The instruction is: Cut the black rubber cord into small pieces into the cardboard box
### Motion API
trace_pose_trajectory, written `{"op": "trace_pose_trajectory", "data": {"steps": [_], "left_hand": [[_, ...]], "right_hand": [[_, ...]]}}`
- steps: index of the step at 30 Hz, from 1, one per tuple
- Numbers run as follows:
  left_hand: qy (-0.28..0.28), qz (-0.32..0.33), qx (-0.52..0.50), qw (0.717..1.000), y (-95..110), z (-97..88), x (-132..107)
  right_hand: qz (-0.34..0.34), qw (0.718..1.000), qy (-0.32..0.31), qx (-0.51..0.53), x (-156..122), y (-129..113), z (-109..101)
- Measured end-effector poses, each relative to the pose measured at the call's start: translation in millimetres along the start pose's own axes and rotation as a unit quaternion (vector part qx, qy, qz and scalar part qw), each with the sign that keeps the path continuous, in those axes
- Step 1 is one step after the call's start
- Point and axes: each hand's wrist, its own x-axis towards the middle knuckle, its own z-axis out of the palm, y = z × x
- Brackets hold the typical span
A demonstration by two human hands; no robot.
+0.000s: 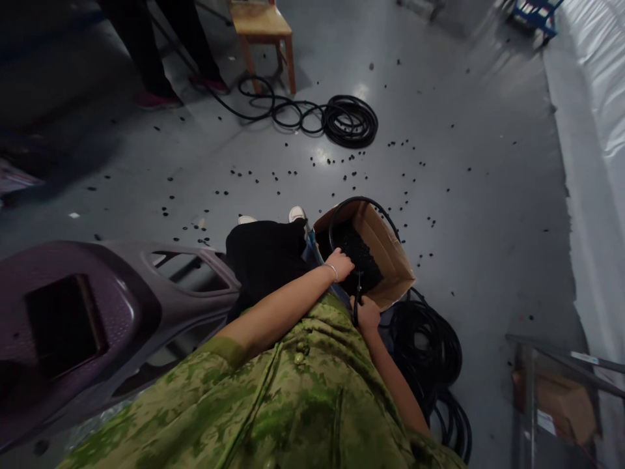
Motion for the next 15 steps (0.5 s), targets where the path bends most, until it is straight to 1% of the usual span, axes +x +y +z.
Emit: {"op": "trace_pose_trajectory", "data": {"steps": [3,8,10,12,13,15], "left_hand": [[0.003,0.006,0.006,1.0,1,-0.4,0],[0.009,-0.009,-0.002,1.0,0,-0.4,1],[0.013,-0.014,-0.013,1.0,0,-0.3,1],[0.016,-0.019,-0.021,0.999,-1,-0.8,0],[0.02,-0.024,-0.025,0.999,-2,-1.4,-1],[0.03,-0.038,-0.034,0.998,-2,-2.9,-2]], "right_hand": [[-0.018,1.0,0.012,-0.008,2,4,3],[-0.022,0.997,0.046,0.051,4,12,9],[-0.02,0.995,0.045,0.091,3,19,8],[0.002,0.989,0.025,0.145,0,28,4],[0.021,0.983,0.011,0.181,-3,34,2],[0.058,0.961,-0.001,0.272,-12,47,-3]]}}
